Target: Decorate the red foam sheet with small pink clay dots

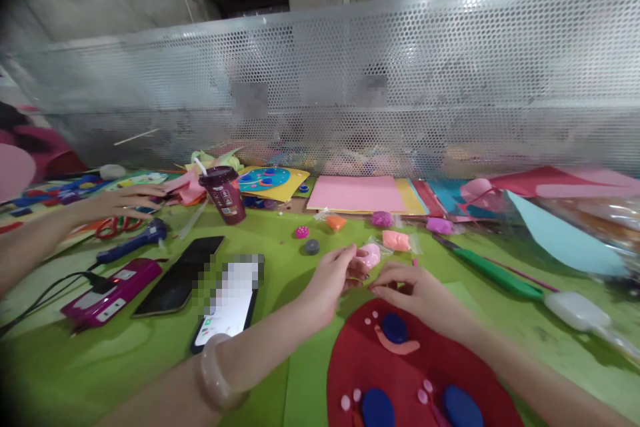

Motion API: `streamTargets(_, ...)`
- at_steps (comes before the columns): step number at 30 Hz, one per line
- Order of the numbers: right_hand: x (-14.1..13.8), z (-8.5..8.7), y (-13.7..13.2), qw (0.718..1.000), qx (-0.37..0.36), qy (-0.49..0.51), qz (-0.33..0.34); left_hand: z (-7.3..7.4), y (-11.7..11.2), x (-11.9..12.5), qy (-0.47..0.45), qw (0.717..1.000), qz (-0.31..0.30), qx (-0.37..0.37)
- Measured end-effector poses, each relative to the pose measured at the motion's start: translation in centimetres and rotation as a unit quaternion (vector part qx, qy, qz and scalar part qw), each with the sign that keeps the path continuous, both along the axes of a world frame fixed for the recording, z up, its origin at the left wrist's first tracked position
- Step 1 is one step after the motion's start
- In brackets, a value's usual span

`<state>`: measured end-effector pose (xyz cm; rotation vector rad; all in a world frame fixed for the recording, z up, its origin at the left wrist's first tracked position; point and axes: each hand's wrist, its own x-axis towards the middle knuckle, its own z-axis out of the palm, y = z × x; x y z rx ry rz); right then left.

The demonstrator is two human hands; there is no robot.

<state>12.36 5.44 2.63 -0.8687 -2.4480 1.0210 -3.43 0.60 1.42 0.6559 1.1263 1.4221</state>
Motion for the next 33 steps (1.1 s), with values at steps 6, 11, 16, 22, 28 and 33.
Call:
streamTargets(6,-0.1,0.4,-0.3,0.999,0.002,-0.014,0.031,-0.1,0.0,-0.1,-0.011,1.0,0.002,-0.005)
streamTargets(11,0.1,0.6,-0.2,0.998,-0.004,-0.024,0.06,0.0,-0.1,0.0,-0.019,1.0,0.001,-0.011)
streamTargets(16,0.0,0.3,-0.1,0.998,-0.004,-0.028,0.063,0.0,-0.1,-0.1,-0.022,1.0,0.0,-0.013)
streamTargets(22,0.1,-0.1,0.1,0.996,-0.01,-0.031,0.082,-0.4,0.3,0.1,-0.024,1.0,0.007,-0.016)
streamTargets(28,0.2,-0.5,0.9,0.993,-0.038,-0.027,0.109,-0.4,0.5,0.0,-0.019,0.999,0.003,-0.026)
streamTargets(33,0.1,-1.2,1.7,0.99,-0.06,-0.023,0.124,-0.3,0.6,-0.3,-0.018,0.999,0.003,-0.039)
